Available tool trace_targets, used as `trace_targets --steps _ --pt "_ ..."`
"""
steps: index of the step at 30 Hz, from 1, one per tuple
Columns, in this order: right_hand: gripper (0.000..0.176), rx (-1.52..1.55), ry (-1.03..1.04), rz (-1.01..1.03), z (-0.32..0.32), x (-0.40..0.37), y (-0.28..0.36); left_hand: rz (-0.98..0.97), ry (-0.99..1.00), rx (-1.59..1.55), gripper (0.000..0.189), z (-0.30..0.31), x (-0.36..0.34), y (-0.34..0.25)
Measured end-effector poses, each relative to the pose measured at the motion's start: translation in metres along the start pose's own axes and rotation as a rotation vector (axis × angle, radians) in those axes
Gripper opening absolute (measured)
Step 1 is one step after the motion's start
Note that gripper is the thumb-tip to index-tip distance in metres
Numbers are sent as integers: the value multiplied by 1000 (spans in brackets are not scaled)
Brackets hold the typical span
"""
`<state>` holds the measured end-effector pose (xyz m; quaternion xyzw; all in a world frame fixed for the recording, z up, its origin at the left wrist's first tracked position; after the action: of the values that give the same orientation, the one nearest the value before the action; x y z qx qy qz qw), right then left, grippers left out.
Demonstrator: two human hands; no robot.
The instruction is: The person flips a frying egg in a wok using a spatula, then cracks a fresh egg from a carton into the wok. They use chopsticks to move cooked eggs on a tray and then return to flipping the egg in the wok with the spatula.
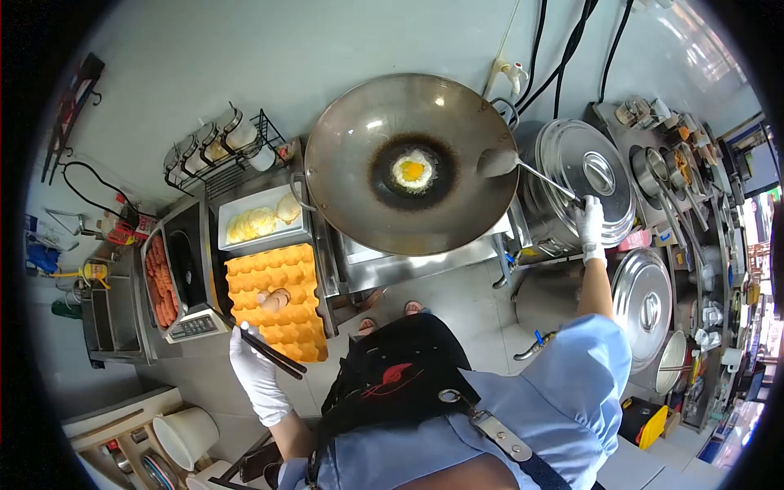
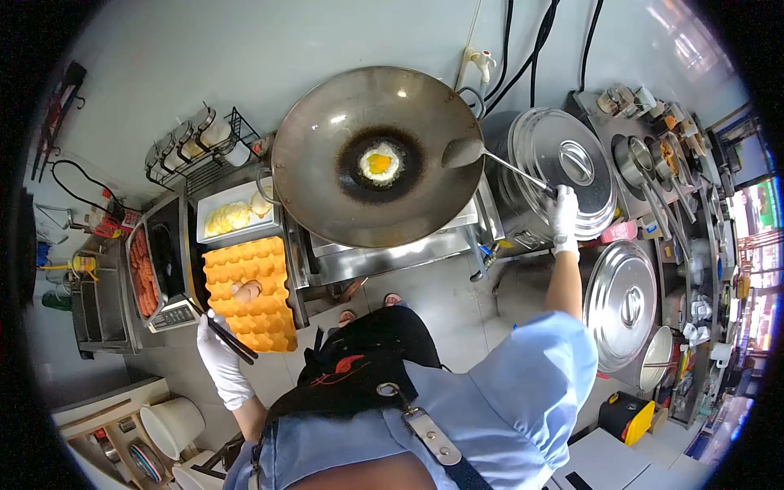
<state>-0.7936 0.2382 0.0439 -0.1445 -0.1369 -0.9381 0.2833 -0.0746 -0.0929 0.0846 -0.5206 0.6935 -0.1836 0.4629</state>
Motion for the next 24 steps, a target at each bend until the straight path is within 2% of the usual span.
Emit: trace_targets --steps 1,3,5,7,8,9,11,12,15,19,20,24 --pt "27 -8 1 5 8 -6 3 57 65 -52 16 -6 2 4" --pt "30 269 38 100 23 -22 21 141 125 -153 15 -24 0 8" --pt "34 274 95 129 51 -36 55 216 292 -185 16 -32 6 13" --pt "38 383 425 17 59 -49 90 181 286 -176 17 -20 20 15" --pt "36 456 388 141 55 -53 96 152 263 -152 17 -21 22 14" --pt "36 454 385 140 74 -51 122 123 242 -128 17 -27 23 13" --pt "29 690 812 -280 78 -68 162 105 202 -78 18 -34 18 9" --pt "25 835 888 -374 80 -75 183 108 194 -67 17 -34 18 8" --pt "25 705 981 -367 86 -71 226 125 227 -54 16 -23 26 4" --pt "21 545 985 -322 52 -51 241 197 338 -102 17 -15 25 0" --pt "20 575 970 -355 44 -46 246 196 234 -101 17 -5 27 -1" --pt "20 529 1034 -391 25 -37 257 173 111 -138 16 12 25 -5"
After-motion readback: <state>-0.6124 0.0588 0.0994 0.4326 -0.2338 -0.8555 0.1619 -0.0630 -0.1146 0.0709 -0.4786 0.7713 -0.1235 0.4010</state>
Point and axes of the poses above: each hand's wrist, its own x-axis towards the middle knuckle, its own z-axis out of the back of the hand, y = z × x, the point moved 9 cm from there along x, towards the middle knuckle, and after that the axes turned 4 degrees about -z, right-handed, at the moved point
